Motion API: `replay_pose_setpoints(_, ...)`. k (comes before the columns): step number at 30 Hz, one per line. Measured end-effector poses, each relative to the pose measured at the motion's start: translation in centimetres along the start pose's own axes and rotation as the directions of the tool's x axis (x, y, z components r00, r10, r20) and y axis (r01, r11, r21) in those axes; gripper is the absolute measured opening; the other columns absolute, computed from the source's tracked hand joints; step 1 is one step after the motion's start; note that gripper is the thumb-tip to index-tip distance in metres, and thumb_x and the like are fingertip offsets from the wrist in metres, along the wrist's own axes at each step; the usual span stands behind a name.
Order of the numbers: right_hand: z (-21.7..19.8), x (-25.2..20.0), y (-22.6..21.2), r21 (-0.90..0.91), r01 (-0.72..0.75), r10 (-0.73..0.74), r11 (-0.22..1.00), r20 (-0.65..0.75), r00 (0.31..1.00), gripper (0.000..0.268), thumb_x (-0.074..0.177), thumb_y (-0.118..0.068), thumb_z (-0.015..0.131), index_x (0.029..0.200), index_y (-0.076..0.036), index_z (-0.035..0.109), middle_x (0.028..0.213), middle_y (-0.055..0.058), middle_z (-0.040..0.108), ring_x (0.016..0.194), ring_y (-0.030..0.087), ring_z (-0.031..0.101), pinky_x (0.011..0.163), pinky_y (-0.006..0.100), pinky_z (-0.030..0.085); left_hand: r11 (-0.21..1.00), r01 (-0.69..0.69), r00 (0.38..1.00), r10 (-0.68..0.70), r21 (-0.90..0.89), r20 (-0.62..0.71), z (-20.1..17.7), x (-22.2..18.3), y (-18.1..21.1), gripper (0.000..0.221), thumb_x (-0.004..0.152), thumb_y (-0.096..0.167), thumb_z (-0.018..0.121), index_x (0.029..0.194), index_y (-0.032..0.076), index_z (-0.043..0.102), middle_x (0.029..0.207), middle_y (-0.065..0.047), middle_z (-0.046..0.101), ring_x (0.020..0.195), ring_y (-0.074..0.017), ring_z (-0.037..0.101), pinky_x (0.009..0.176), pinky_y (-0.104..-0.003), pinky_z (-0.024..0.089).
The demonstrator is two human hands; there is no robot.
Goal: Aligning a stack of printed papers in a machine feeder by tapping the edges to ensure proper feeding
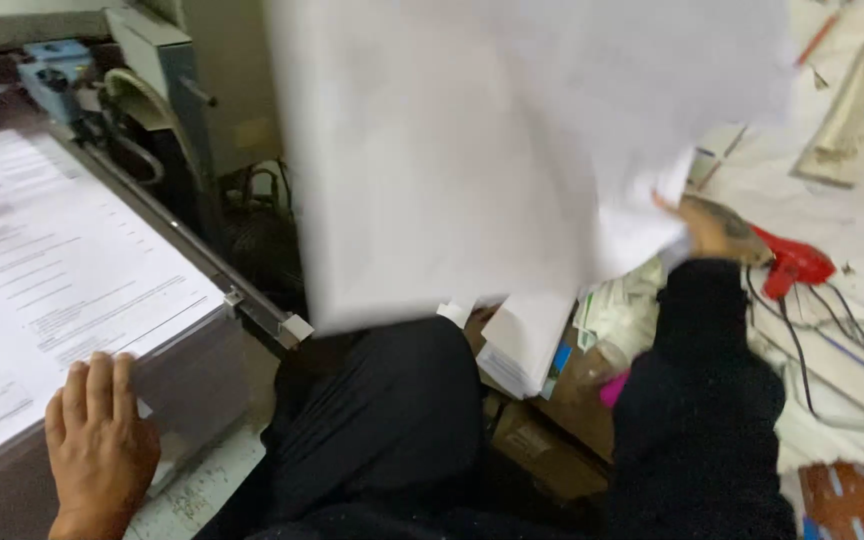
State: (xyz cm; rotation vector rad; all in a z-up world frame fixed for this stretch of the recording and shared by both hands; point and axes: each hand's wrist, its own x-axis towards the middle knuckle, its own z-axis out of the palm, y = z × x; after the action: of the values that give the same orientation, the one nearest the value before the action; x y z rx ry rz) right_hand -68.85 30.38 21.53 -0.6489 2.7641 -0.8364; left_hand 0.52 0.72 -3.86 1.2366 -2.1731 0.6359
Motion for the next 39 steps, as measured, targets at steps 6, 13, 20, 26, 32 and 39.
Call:
replay_pose_setpoints(6,10.8,2.1,14.1,-0.416,0.166,-0.319,0.894,-0.333,0.887,0.042,0.096,-0.048,0.049,0.102,-0.016,0.075,0.092,0.016,0.072,0.092,0.035,0.068,0.077,0.04,0.048,0.981,-0.032,0.997,0.043,0.189,-0.058,-1.5,0.9,0.2,0.065,0.076,0.028,0.054,0.14,0.022,0.053,0.145,0.003,0.059,0.139,-0.0154,0.057,0.117,-0.028,0.042)
replay_pose_setpoints(13,20.5,5.9,22.1,0.901,-0.399,0.434,0.173,0.294,0.852,0.05,0.093,-0.045,0.035,0.125,-0.012,0.054,0.124,0.02,0.056,0.107,0.03,0.058,0.077,0.031,0.052,0.987,-0.028,0.996,0.041,0.157,-0.078,-1.4,1.1,0.3,0.062,0.078,0.026,0.055,0.139,0.019,0.057,0.143,0.002,0.062,0.137,-0.0171,0.059,0.114,-0.029,0.044)
replay_pose_setpoints(20,31.1,11.3,33.4,0.719,-0.255,0.343,-0.647,0.572,0.745,0.057,0.087,-0.037,0.034,0.134,-0.007,0.044,0.133,0.03,0.053,0.116,0.034,0.063,0.055,0.021,0.052,0.992,-0.043,0.998,0.048,0.116,-0.046,-1.9,1.4,0.4,0.063,0.077,0.025,0.052,0.14,0.017,0.056,0.143,-0.001,0.061,0.138,-0.0192,0.058,0.114,-0.03,0.042)
replay_pose_setpoints(26,33.4,9.5,32.5,0.824,-0.538,0.447,0.174,0.421,0.789,0.057,0.089,-0.039,0.031,0.127,-0.002,0.051,0.129,0.023,0.057,0.12,0.029,0.058,0.074,0.025,0.048,0.998,-0.024,1.0,0.024,0.051,-0.001,-0.6,0.6,0.3,0.068,0.078,0.019,0.055,0.145,0.013,0.054,0.148,-0.006,0.061,0.14,-0.025,0.057,0.115,-0.036,0.043)
replay_pose_setpoints(32,35.0,8.4,30.9,0.104,-0.381,0.345,0.919,0.261,0.902,0.063,0.092,-0.042,0.026,0.119,0.005,0.059,0.125,0.013,0.062,0.124,0.024,0.051,0.097,0.03,0.044,0.982,-0.036,0.996,0.051,0.187,-0.075,-1.5,1.4,0.6,0.057,0.082,0.023,0.054,0.138,0.018,0.059,0.142,0.001,0.063,0.136,-0.0174,0.06,0.114,-0.029,0.044)
replay_pose_setpoints(39,33.3,3.3,25.0,-0.539,-0.128,0.094,0.832,-0.089,0.992,0.077,0.091,-0.066,0.03,0.1,-0.003,0.073,0.097,0.02,0.072,0.097,0.041,0.066,0.085,0.047,0.051,0.998,-0.024,1.0,0.024,0.05,-0.005,-1.1,0.9,0.6,0.064,0.082,0.025,0.06,0.144,0.013,0.054,0.148,-0.006,0.06,0.139,-0.026,0.058,0.114,-0.037,0.044)
